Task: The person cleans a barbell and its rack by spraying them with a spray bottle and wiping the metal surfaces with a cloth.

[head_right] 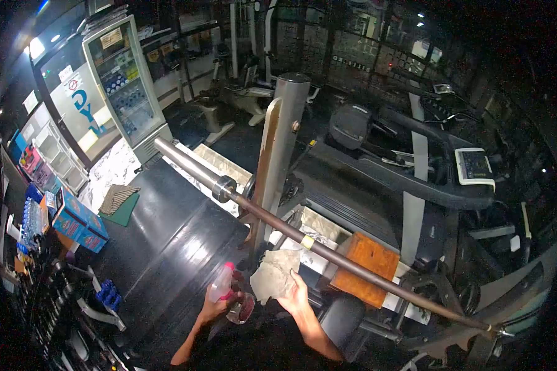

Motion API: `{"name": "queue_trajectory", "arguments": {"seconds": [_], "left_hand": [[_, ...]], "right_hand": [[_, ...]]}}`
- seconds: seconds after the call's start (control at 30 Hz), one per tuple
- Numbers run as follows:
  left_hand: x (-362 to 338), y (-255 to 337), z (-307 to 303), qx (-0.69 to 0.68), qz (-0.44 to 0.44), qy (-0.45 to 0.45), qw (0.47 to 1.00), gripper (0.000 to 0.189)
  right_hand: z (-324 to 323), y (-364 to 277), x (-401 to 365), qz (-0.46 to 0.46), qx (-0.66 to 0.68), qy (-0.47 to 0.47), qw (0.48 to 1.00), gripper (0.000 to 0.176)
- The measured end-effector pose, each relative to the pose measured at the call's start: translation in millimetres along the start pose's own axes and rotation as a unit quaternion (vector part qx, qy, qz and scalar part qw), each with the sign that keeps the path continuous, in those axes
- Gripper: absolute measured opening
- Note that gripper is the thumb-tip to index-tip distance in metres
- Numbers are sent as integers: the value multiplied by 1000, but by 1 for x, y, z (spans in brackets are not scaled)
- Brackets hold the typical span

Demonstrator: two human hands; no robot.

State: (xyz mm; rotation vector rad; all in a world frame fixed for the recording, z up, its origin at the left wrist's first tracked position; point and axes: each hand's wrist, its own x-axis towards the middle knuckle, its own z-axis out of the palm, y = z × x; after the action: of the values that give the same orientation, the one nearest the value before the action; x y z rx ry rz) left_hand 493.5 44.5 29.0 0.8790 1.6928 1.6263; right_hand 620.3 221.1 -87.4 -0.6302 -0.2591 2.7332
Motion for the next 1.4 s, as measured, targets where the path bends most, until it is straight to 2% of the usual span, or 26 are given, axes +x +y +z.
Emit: {"name": "queue_trajectory", "arguments": {"seconds": [0.17,0.23,0.3,0.37,0.4,0.43,0.5,0.57,0.63,0.9,0.97,1.1,1.17,1.23,1.3,1.37,1.4], "left_hand": [[20,-8,-4,-53,18,-82,995,45],[35,-13,-1,-151,37,-97,983,46],[44,-14,-3,-136,33,-113,984,44],[54,-23,-1,-53,48,-81,994,39],[60,-18,2,-34,84,-56,994,34],[64,-14,3,-38,83,-63,994,34],[70,-7,3,-72,-6,-77,994,30],[77,-13,4,-92,-20,-87,992,25],[84,-22,6,-12,23,-100,995,22],[83,-19,12,-50,15,-188,981,20],[83,-15,15,-31,92,-207,973,21],[79,-17,27,-14,71,-258,964,21],[76,-19,34,-29,119,-269,955,15],[74,-19,31,-54,108,-297,947,17],[71,-14,24,-70,125,-309,940,20],[70,-10,12,-65,118,-321,937,21],[68,-13,6,-64,128,-315,938,20]], "right_hand": [[5,7,-22,-48,21,25,998,51],[17,10,-32,-79,34,27,996,52],[25,12,-39,-128,50,34,990,53],[27,11,-43,-152,35,64,986,57],[30,10,-45,-173,29,53,983,56],[34,10,-49,-194,23,43,980,56],[38,8,-56,-202,26,54,978,55],[38,8,-59,-260,13,68,963,55],[43,10,-63,-288,10,64,955,55],[52,36,-84,-363,27,98,926,55],[44,44,-91,-370,42,101,923,53],[51,60,-103,-409,64,129,901,50],[49,67,-105,-427,59,141,891,50],[41,68,-101,-437,61,133,888,46],[39,64,-96,-473,-23,210,855,43],[64,50,-88,-507,-57,234,828,40],[59,41,-79,-535,-147,263,789,37]]}}
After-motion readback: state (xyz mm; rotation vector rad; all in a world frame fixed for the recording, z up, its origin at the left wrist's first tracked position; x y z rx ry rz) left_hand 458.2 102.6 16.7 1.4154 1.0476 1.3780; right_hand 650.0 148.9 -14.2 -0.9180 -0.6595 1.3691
